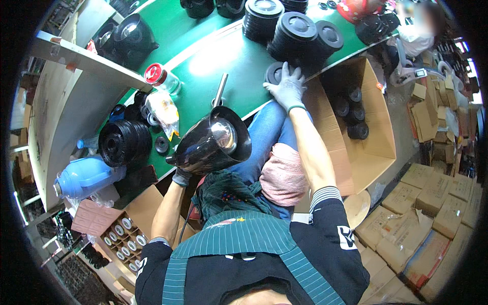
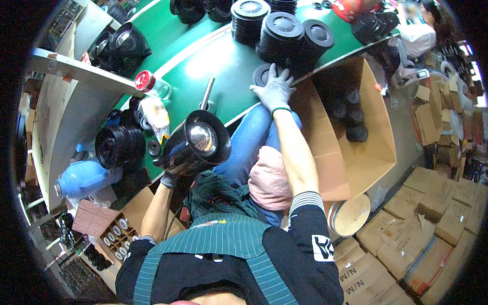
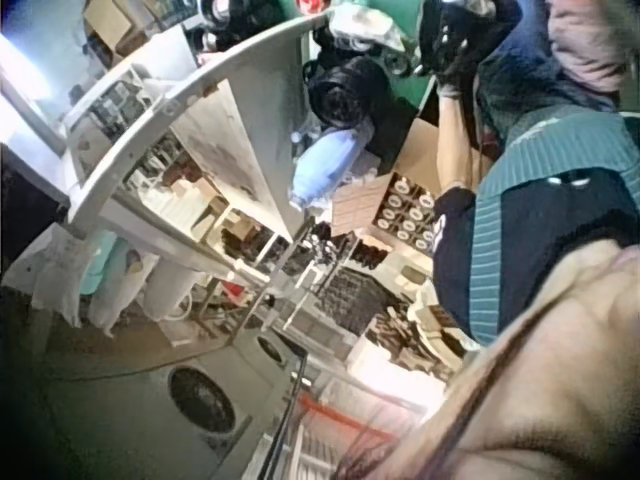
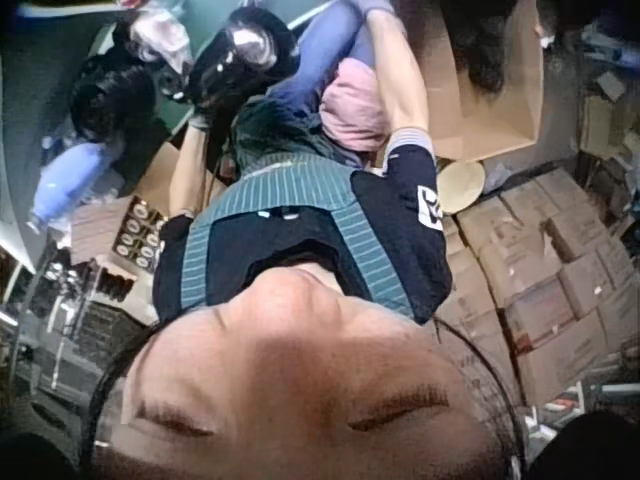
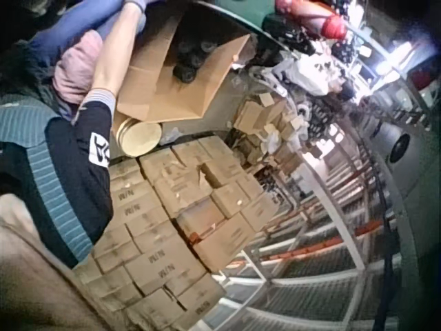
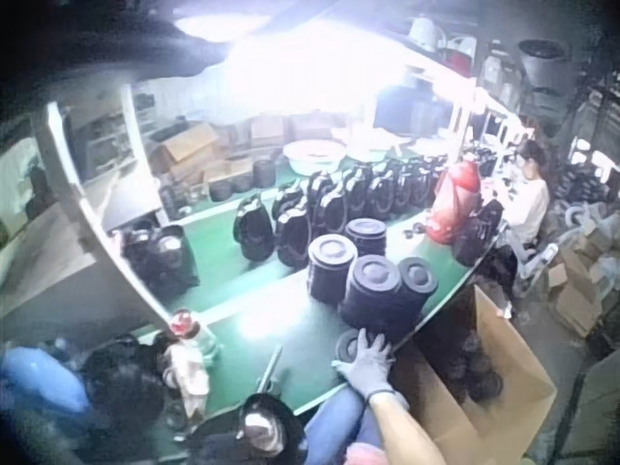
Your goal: The person sits on the floor and repeatedly picks up black cylindrical containers and circular lids from a green table. They place each lid onto a container, press it down, and set the assembled unit aside. The process is repeated for multiple units.
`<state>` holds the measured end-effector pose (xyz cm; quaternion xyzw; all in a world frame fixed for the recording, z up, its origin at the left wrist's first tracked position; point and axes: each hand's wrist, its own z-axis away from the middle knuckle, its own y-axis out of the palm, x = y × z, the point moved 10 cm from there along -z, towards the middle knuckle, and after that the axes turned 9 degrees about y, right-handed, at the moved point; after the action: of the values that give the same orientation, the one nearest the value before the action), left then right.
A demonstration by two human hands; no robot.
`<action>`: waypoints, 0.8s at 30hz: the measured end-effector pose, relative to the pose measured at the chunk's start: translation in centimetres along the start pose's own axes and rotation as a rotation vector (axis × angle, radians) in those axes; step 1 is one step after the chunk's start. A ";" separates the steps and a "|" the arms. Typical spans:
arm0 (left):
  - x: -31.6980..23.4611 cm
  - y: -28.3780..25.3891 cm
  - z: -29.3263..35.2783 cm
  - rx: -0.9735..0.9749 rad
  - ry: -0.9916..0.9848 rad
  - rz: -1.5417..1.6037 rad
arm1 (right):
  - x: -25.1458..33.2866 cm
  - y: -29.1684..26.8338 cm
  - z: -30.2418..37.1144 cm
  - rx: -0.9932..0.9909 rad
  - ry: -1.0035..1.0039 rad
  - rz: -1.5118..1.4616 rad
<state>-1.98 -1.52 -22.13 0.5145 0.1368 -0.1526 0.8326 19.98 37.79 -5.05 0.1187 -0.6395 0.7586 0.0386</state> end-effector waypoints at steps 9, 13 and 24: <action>2.3 0.5 -0.6 0.022 -0.065 0.137 | 5.6 -8.8 18.0 0.338 -0.673 -0.938; 2.0 0.8 -0.4 0.044 -0.119 0.114 | 4.3 -8.9 21.8 0.360 -0.738 -0.884; -0.9 17.8 1.6 0.503 -0.014 -0.710 | 2.7 -14.9 27.6 0.133 -0.955 -1.037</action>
<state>4.33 4.65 -6.58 0.6212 0.2583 -0.4614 0.5783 24.07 13.13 14.10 0.7298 -0.3998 0.5449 0.1031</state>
